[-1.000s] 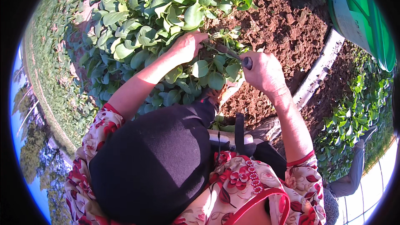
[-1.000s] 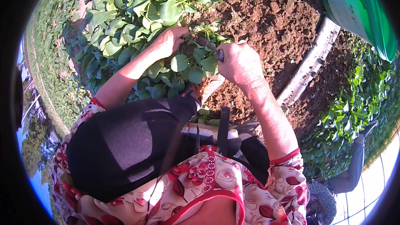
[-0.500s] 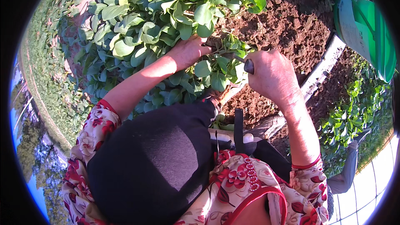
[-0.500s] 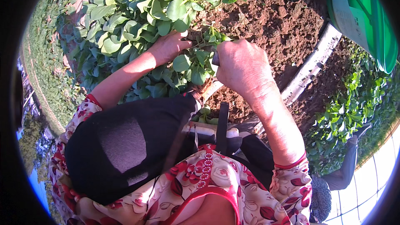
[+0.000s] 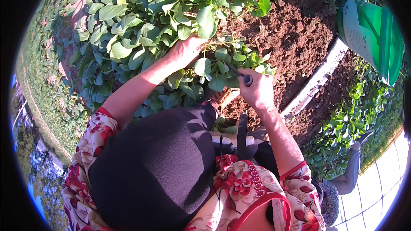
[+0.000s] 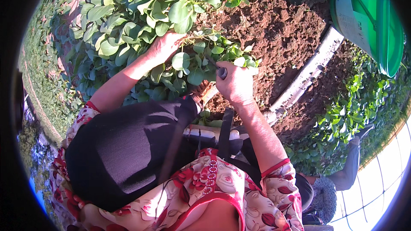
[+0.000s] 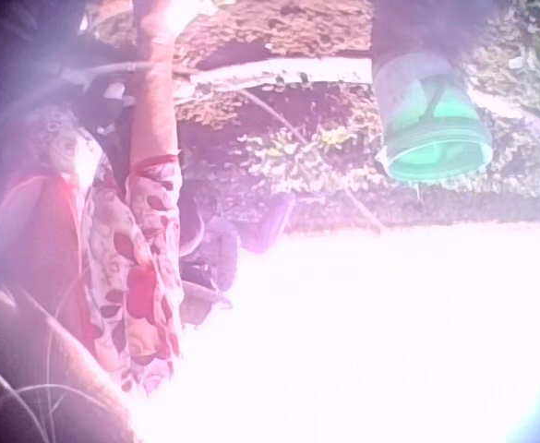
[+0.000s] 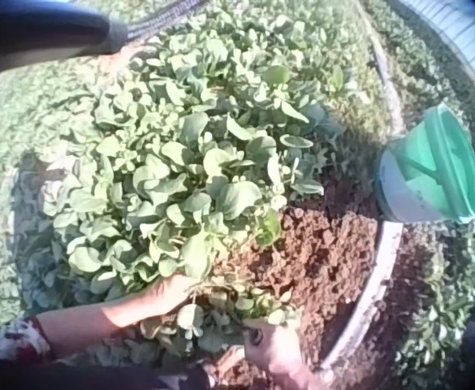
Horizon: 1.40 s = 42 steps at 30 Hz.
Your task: The person pulls plants from a garden bed by hand and with a small hand shovel, placing the collected foliage into buckets.
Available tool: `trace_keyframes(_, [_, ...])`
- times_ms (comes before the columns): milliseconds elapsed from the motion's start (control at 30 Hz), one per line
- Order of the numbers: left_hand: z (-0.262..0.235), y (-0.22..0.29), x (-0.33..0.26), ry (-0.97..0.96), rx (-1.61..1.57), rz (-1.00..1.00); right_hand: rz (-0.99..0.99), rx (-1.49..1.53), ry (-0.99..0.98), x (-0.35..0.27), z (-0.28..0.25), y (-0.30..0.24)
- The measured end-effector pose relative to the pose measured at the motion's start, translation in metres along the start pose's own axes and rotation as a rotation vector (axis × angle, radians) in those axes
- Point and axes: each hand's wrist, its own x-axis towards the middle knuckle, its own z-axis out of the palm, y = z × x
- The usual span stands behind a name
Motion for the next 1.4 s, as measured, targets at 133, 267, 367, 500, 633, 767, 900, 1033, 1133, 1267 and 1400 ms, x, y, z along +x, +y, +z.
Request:
trace_keyframes(133, [-0.017, 0.004, 0.008, 0.062, -0.286, -0.178, -0.085, -0.194, -0.029, 0.011, -0.012, -0.036])
trace_keyframes(267, [-0.006, -0.003, 0.026, 0.041, -0.994, -0.233, -0.198, -0.408, 0.066, 0.005, -0.044, -0.06])
trace_keyframes(367, [-0.013, 0.024, 0.028, 0.118, -1.019, -0.236, -0.154, -0.479, 0.162, -0.004, -0.07, -0.066])
trace_keyframes(500, [-0.03, 0.053, 0.037, -0.031, -0.802, -0.502, 0.034, -0.37, 0.197, -0.026, -0.107, -0.075])
trace_keyframes(633, [-0.014, 0.038, 0.037, -0.28, -0.369, -0.547, 0.101, -0.525, 0.169, -0.04, -0.107, -0.075])
trace_keyframes(767, [0.013, 0.018, 0.036, -0.425, -0.317, -0.244, 0.086, -0.492, 0.096, -0.044, -0.093, -0.072])
trace_keyframes(900, [0.014, 0.056, 0.061, -0.403, -0.599, -0.454, 0.132, -0.483, 0.143, -0.051, -0.091, -0.071])
trace_keyframes(1033, [0.039, 0.038, 0.064, -0.152, -0.46, -0.428, 0.163, -0.497, 0.142, -0.059, -0.103, -0.076])
trace_keyframes(1133, [0.045, 0.012, 0.059, -0.246, -0.245, -0.152, 0.135, -0.43, 0.123, -0.064, -0.1, -0.079])
trace_keyframes(1267, [0.052, 0.035, 0.041, -0.219, 0.219, 0.146, 0.182, -0.437, 0.085, -0.062, -0.093, -0.073])
trace_keyframes(1400, [0.061, 0.052, 0.044, -0.239, 0.144, -0.14, 0.133, -0.472, 0.08, -0.059, -0.084, -0.066])
